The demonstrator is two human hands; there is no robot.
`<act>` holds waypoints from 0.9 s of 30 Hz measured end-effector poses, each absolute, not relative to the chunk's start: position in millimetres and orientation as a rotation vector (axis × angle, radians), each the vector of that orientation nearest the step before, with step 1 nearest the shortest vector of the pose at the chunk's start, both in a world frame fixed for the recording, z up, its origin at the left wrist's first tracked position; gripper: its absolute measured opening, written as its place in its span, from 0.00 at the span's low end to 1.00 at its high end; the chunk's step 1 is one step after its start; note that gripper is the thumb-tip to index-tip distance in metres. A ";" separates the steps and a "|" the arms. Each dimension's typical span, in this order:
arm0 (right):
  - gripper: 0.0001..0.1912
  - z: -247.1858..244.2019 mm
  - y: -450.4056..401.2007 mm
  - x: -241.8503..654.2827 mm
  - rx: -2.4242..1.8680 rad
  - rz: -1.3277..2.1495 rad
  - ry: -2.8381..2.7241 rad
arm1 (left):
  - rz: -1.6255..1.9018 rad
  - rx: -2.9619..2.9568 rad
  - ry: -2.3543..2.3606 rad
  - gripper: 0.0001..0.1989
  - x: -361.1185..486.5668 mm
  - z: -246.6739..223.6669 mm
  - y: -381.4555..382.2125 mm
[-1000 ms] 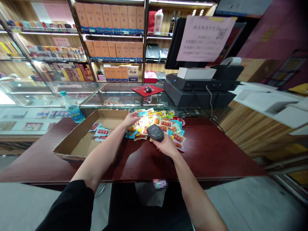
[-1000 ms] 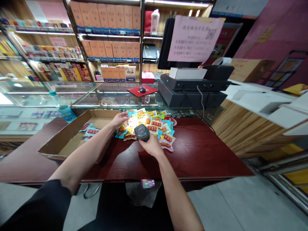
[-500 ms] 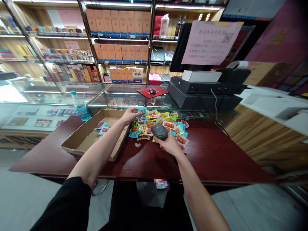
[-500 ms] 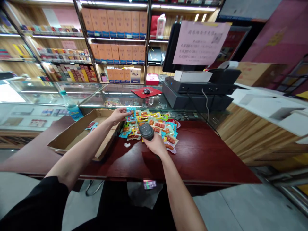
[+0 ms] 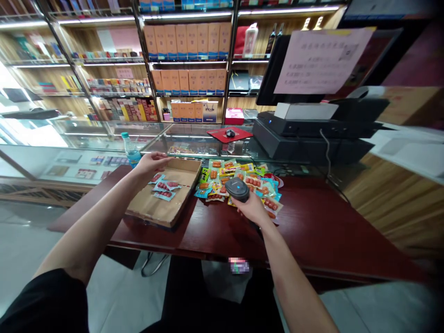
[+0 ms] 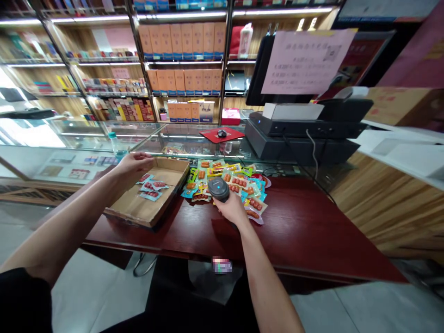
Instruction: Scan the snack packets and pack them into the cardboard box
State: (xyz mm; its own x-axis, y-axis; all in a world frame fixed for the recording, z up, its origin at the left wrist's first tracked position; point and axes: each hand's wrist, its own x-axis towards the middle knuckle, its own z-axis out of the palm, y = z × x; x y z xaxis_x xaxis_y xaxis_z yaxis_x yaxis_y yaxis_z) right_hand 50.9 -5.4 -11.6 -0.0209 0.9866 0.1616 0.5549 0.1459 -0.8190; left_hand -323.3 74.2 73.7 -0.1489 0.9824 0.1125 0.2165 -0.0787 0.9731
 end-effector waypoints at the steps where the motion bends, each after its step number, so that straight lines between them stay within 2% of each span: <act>1: 0.15 -11.3 -5.4 51.4 -1.500 0.734 -1.665 | 1.279 1.382 1.428 0.22 -317.5 70.8 76.2; 5: 0.15 -11.8 -3.1 56.2 -1.489 0.731 -1.626 | 1.129 1.507 1.334 0.24 -270.8 55.9 88.9; 12: 0.16 -9.8 -3.5 66.9 -1.538 0.655 -1.620 | 0.746 1.928 1.146 0.18 -162.3 22.1 115.2; 14: 0.17 -9.3 -5.8 68.4 -1.555 0.660 -1.607 | 0.604 2.149 1.121 0.19 -141.1 9.9 118.8; 20: 0.14 -13.7 -8.7 73.3 -1.588 0.656 -1.608 | 0.311 2.632 1.053 0.41 -122.8 -22.3 109.3; 22: 0.14 -15.7 -8.5 75.1 -1.584 0.644 -1.599 | 0.259 2.675 1.097 0.40 -125.3 -27.1 106.7; 27: 0.13 -15.3 -9.8 76.8 -1.579 0.644 -1.563 | 0.265 2.717 1.119 0.30 -127.8 -25.4 106.5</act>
